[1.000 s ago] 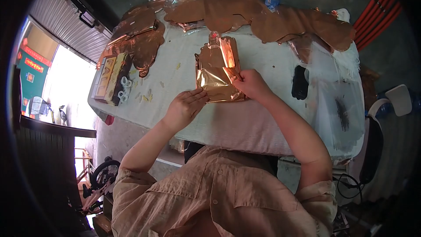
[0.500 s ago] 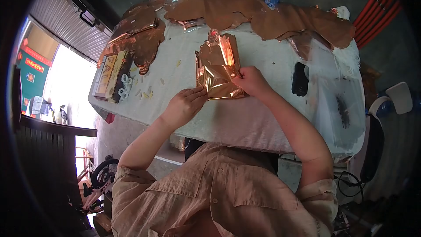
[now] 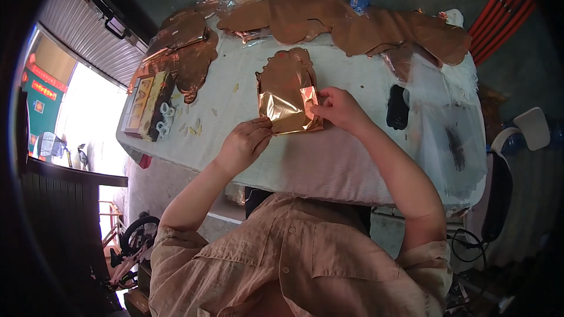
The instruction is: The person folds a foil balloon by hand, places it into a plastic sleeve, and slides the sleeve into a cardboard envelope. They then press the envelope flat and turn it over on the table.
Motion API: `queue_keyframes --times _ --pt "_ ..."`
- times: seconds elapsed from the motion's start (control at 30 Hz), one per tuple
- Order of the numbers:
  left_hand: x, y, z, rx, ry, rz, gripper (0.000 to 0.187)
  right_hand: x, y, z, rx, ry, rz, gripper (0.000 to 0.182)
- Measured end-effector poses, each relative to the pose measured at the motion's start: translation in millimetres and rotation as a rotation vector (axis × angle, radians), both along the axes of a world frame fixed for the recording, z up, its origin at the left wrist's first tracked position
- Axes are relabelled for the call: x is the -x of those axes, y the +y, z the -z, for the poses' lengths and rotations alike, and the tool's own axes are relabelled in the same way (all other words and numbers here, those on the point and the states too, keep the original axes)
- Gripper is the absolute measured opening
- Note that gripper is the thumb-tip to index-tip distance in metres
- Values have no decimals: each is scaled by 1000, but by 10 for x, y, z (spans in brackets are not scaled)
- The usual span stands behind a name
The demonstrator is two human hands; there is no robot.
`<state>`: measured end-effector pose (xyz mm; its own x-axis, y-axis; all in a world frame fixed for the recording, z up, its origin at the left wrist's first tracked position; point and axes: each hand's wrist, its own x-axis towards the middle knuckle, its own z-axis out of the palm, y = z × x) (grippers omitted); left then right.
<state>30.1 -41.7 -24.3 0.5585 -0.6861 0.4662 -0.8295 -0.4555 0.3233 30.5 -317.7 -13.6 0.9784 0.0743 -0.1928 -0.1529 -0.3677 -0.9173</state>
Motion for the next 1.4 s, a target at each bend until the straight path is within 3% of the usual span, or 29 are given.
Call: queue_keyframes --times 0.23,0.37,0.43,0.57,0.63,0.67,0.73,0.77,0.87,1.03,1.1,1.13,1.2,1.23,1.4 --pt "83 37 -64 -22 79 7 16 146 60 129 155 -123 -18 59" --pt "136 64 -69 -82 97 3 25 205 121 70 213 -138 7 56" --pt "155 77 -73 -108 101 -4 29 207 147 56 359 -165 10 54" --pt "159 83 -84 -125 97 2 32 161 88 -22 317 -105 -28 52" --pt "162 84 -81 -121 100 -3 33 185 138 -37 591 -401 122 50" --pt "164 84 -74 -122 103 -5 33 178 177 -32 590 -404 120 50" --pt "166 79 -76 -124 102 -6 33 156 302 -11 756 -930 -100 48" --pt "168 77 -80 -121 108 -7 33 182 367 19 732 -816 -224 56" --pt "169 78 -76 -108 121 -11 32 161 466 167 861 -680 -298 66" --pt "153 81 -130 -16 163 -11 29 167 457 305 900 -560 -342 71" --pt "105 89 -160 224 303 -81 23 143 450 296 916 -586 -332 70" --pt "59 100 -177 227 297 -89 23 149 449 300 902 -588 -327 70" --pt "-96 134 -205 165 538 -342 20 154 443 306 886 -600 -338 70" --pt "-214 112 -139 290 719 -327 25 154 437 308 865 -598 -330 70" --pt "-629 -46 -117 299 850 -424 37 143 444 338 833 -606 -313 70"
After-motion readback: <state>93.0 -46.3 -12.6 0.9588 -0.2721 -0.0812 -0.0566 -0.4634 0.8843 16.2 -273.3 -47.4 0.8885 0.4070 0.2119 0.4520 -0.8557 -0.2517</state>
